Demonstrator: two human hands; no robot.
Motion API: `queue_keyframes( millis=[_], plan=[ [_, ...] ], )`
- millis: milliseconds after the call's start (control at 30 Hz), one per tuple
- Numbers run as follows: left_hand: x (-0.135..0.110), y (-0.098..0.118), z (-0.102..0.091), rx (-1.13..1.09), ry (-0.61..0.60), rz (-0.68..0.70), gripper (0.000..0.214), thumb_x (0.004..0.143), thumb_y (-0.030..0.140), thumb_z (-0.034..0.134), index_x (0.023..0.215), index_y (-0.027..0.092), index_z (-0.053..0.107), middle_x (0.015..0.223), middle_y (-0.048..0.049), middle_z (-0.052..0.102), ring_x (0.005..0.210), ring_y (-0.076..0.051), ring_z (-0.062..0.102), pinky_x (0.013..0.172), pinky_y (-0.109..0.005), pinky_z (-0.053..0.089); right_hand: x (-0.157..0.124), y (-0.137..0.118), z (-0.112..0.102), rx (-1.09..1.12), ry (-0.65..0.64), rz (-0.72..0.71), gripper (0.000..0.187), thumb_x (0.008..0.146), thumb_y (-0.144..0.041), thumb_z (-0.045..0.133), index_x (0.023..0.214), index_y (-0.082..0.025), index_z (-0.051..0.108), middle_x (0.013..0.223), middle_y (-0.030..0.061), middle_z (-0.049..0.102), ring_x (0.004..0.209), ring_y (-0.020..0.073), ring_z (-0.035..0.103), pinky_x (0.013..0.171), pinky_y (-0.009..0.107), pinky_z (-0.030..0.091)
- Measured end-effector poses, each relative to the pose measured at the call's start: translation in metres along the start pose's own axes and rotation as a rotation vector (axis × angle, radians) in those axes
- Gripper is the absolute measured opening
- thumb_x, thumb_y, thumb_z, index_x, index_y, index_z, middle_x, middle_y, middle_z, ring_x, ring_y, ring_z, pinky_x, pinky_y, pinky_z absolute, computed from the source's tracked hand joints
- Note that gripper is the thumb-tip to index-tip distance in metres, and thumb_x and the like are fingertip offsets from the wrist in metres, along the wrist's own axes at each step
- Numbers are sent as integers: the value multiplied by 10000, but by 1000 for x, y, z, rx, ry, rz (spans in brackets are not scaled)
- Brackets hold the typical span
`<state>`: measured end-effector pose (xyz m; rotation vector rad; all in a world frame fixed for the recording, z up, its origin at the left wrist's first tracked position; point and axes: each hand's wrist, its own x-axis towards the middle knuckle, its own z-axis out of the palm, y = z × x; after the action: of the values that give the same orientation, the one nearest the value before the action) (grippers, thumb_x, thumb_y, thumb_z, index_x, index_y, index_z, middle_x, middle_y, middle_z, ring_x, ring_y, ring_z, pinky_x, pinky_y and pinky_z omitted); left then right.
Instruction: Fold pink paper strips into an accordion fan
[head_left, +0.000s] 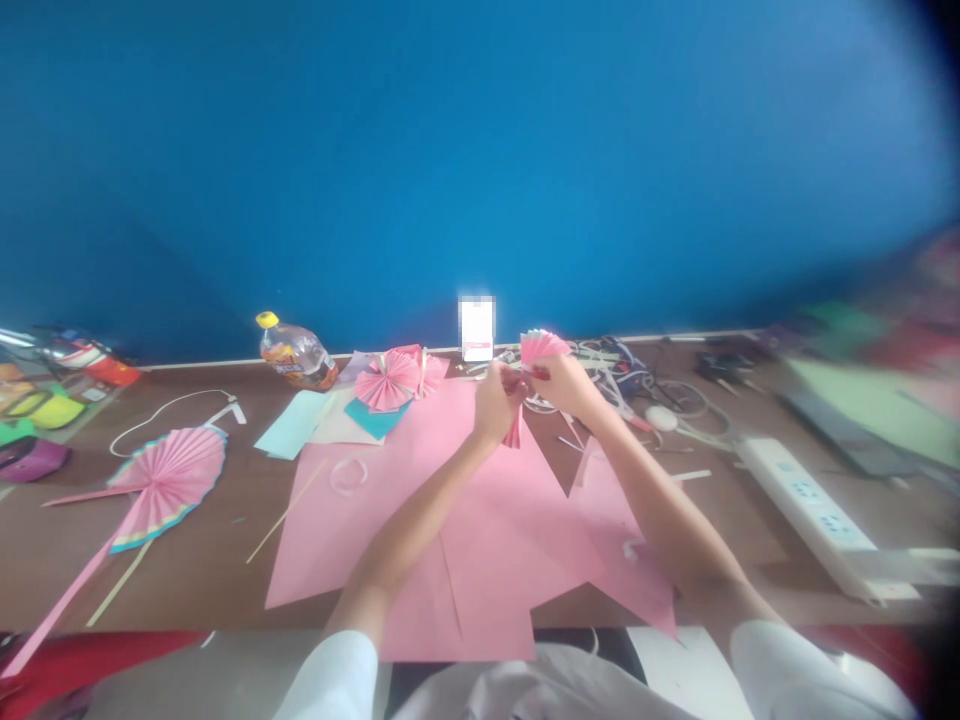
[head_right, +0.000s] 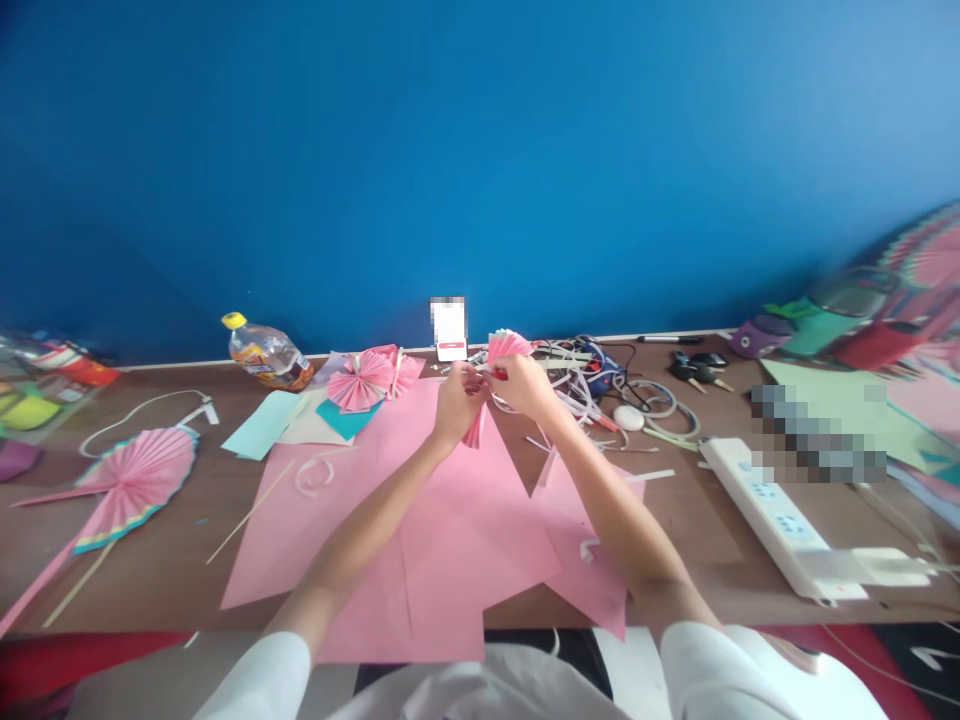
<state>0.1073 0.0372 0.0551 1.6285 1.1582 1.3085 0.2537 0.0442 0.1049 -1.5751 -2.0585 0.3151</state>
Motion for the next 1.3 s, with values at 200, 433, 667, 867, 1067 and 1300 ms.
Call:
queue_keyframes(
  millis=[200,433,667,867,1067,1300],
  plan=[
    [4,0,0,-148,32,-14,144,824,280,633,907,166,663,886,-68,710,821,-179,678,786,-305,517,2,5,1,47,26,-47,329,786,-311,550,555,-195,346,507,-36,343,523,100,262,539,264,231],
    [14,-7,-5,-416,148,-249,319,679,335,781,920,140,710,887,-97,733,836,-212,692,806,-347,525,1,1,-3,283,-5,-9,369,823,-397,553,580,-187,374,535,-46,331,526,84,306,524,254,229],
    [28,-4,-15,-739,129,-356,423,570,300,857,939,145,717,900,-70,732,828,-182,687,846,-343,517,-2,-4,-13,702,-115,96,418,830,-572,564,708,-174,524,549,-58,330,488,69,285,457,240,196],
    [35,-6,-23,-898,-54,-306,357,584,299,852,884,164,713,763,-6,698,715,-114,658,763,-268,516,4,8,-17,1133,-300,153,354,819,-513,631,802,-177,519,639,-53,372,479,46,234,437,236,130],
    [32,-4,-37,-690,-413,-220,348,595,372,845,828,163,692,705,-15,669,632,-124,642,644,-262,508,6,29,-16,1217,-555,171,365,753,-419,714,716,-189,434,589,-61,395,459,37,217,435,217,128],
    [27,17,-62,-185,-946,-123,298,672,353,781,890,153,747,814,-86,727,721,-184,686,656,-274,518,4,40,-35,890,-685,-2,344,728,-426,719,933,-168,619,781,12,618,646,108,521,572,236,378]
  ],
)
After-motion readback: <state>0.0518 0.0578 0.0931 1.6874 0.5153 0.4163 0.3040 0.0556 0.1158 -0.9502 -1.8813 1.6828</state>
